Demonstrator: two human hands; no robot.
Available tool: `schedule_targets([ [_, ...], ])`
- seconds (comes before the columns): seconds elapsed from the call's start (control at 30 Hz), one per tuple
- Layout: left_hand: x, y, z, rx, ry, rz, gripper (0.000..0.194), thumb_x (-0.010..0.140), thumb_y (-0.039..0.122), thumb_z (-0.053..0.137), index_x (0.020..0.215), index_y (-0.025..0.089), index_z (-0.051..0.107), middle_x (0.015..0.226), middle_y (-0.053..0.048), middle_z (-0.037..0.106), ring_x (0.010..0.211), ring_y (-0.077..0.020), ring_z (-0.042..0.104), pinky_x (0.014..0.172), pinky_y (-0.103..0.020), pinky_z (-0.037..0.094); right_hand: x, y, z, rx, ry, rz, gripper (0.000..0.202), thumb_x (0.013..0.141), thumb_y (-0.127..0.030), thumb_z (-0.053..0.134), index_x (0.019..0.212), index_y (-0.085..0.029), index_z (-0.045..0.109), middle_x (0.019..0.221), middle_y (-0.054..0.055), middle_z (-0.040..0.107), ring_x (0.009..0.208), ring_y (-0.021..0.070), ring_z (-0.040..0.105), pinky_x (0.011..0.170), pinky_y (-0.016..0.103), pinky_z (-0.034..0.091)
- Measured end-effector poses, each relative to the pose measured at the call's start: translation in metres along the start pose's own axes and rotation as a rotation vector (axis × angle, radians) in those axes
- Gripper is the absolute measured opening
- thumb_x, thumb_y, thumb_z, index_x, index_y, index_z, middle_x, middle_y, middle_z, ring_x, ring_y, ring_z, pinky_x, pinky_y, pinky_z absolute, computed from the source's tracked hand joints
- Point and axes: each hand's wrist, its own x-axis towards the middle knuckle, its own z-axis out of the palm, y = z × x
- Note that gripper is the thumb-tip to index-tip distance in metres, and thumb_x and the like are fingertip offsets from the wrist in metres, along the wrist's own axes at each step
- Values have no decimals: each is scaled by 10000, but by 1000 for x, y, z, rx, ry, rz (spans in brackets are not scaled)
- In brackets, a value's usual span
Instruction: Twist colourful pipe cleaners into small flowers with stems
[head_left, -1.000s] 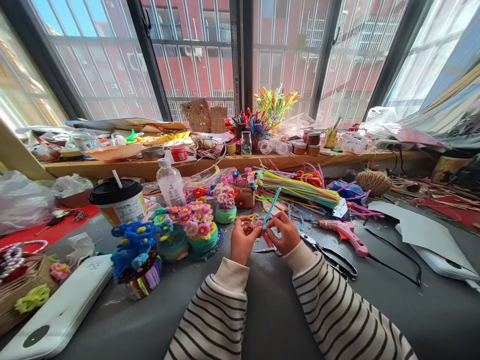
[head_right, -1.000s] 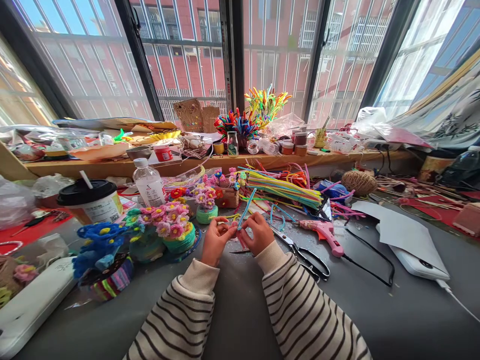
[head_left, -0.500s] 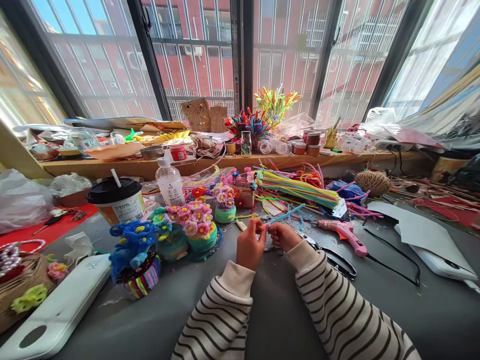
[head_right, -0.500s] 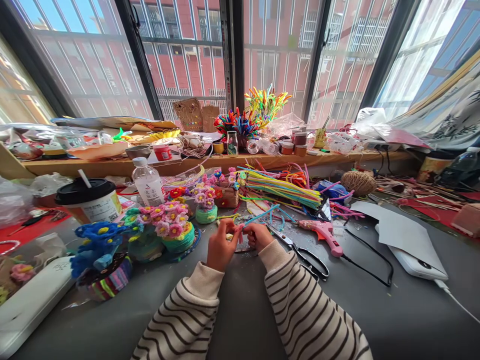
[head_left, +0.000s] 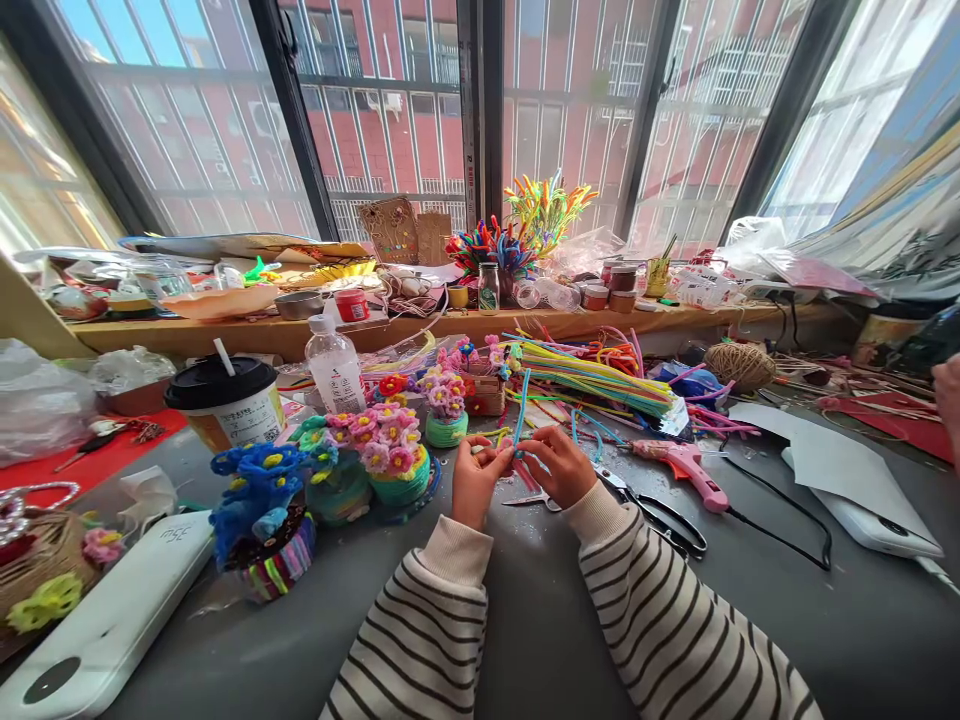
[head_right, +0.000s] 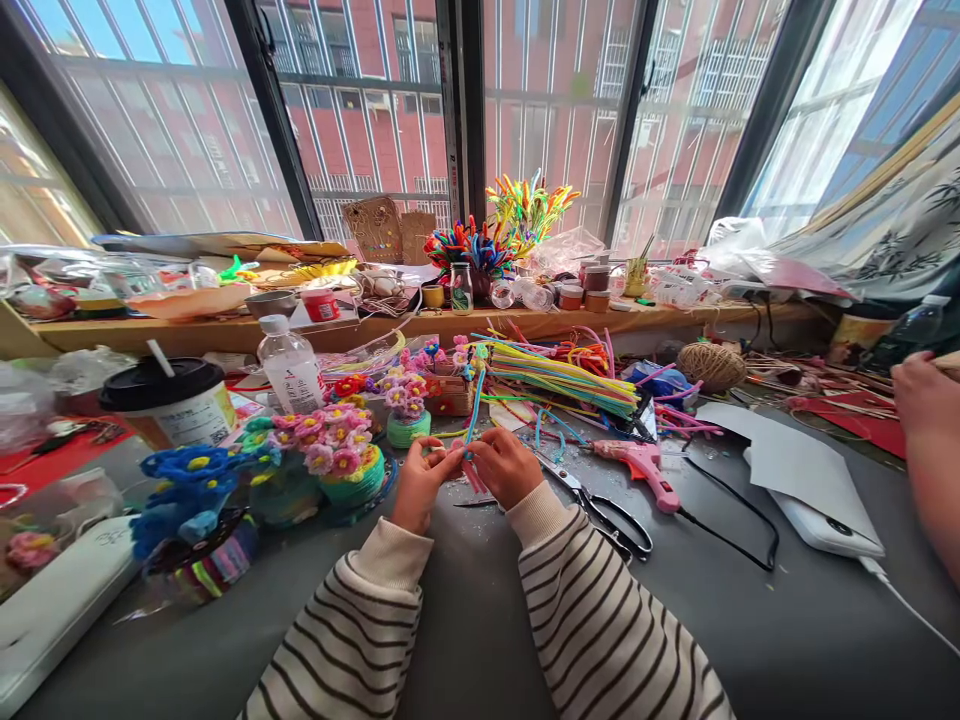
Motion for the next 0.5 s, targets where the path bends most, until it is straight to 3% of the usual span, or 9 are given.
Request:
schedule_targets([
  [0.2, 0, 0, 1, 10, -8, -20, 399, 506, 229, 659, 750, 179, 348, 487, 82, 487, 453, -76, 528, 485, -211, 462, 2, 0, -1, -111, -5, -67, 206, 794, -220, 391, 754, -187, 591, 696, 46, 517, 655, 119, 487, 592, 213, 421],
  [0.4, 0, 0, -1, 33, -13, 16, 394, 511, 235, 650, 735, 183, 331, 496, 79, 501, 458, -82, 525, 521, -241, 464, 2, -4, -4, -99, -136, 21, 236, 801, -242, 358, 759, -178, 582, 709, 60, 513, 686, 143, 481, 630, 250, 397],
  [0.5, -2, 0, 0, 139, -5, 102, 362, 537, 256, 631, 729, 192, 330, 522, 63, 526, 484, -96, 537, 533, -241, 449, 1, -6, -3, -35, -181, 85, 214, 783, -238, 364, 750, -179, 567, 722, 62, 501, 697, 154, 470, 637, 264, 379],
])
